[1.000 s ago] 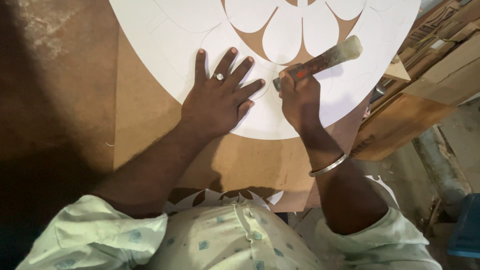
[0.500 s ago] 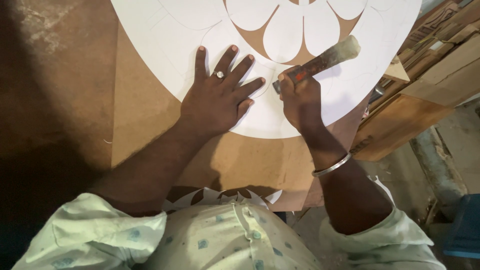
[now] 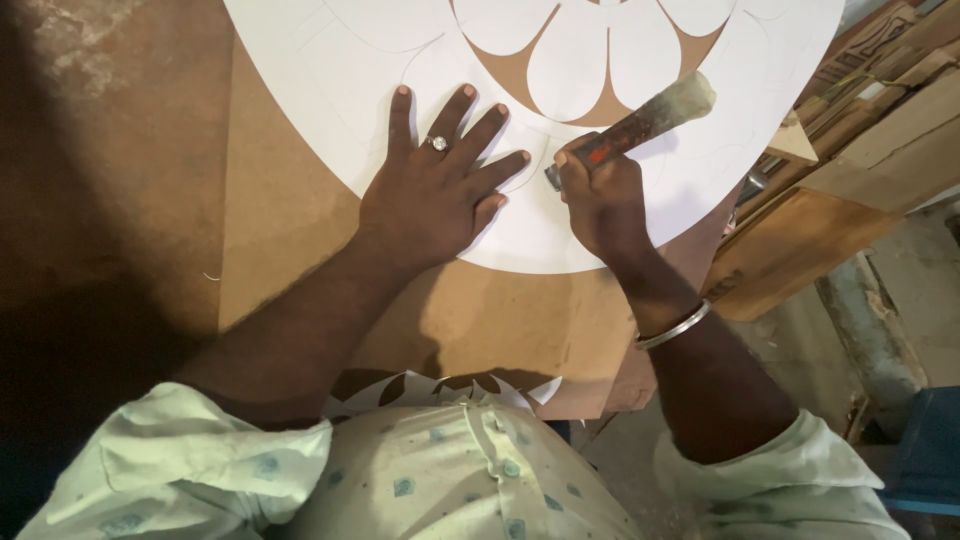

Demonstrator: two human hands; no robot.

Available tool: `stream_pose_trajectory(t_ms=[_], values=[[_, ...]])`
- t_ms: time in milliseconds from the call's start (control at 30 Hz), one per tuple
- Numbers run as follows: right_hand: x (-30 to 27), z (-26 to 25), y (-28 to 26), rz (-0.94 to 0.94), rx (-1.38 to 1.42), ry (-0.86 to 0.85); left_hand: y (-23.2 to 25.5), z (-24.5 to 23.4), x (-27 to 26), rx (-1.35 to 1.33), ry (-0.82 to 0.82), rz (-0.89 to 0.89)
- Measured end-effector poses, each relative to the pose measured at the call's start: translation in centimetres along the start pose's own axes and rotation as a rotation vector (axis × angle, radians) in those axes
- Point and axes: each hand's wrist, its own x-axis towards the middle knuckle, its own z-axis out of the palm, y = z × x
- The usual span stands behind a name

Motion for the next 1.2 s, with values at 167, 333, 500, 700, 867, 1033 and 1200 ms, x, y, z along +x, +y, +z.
stream_pose_trajectory(t_ms=[167, 333, 500, 700, 867, 1033, 1200], values=[[-0.1, -0.3, 0.1, -0.026, -0.048, -0.034, 0.0, 0.2, 0.1, 0.011, -0.007, -0.010], [0.0, -0.8, -0.1, -0.112, -0.110, -0.084, 0.0, 0.2, 0.1, 0.002, -0.019, -0.009], [-0.1, -1.3, -0.4, -0.105, -0.144, -0.131, -0.1, 0.1, 0.1, -0.010, -0.006, -0.003], [0.0, -2.0, 0.2, -0.222, -0.226, -0.184, -0.2, 0.2, -0.2, -0.028, 0.026, 0.014], [0.1, -2.3, -0.1, -0.201, -0.220, -0.214, -0.2, 0.4, -0.2, -0.015, 0.034, 0.017], [0.3, -2.9, 0.4, -0.264, -0.295, -0.268, -0.2, 0.3, 0.0, 0.017, -0.002, 0.014], [0.5, -3.2, 0.2, -0.236, -0.295, -0.318, -0.1, 0.1, 0.0, 0.014, -0.028, -0.004]])
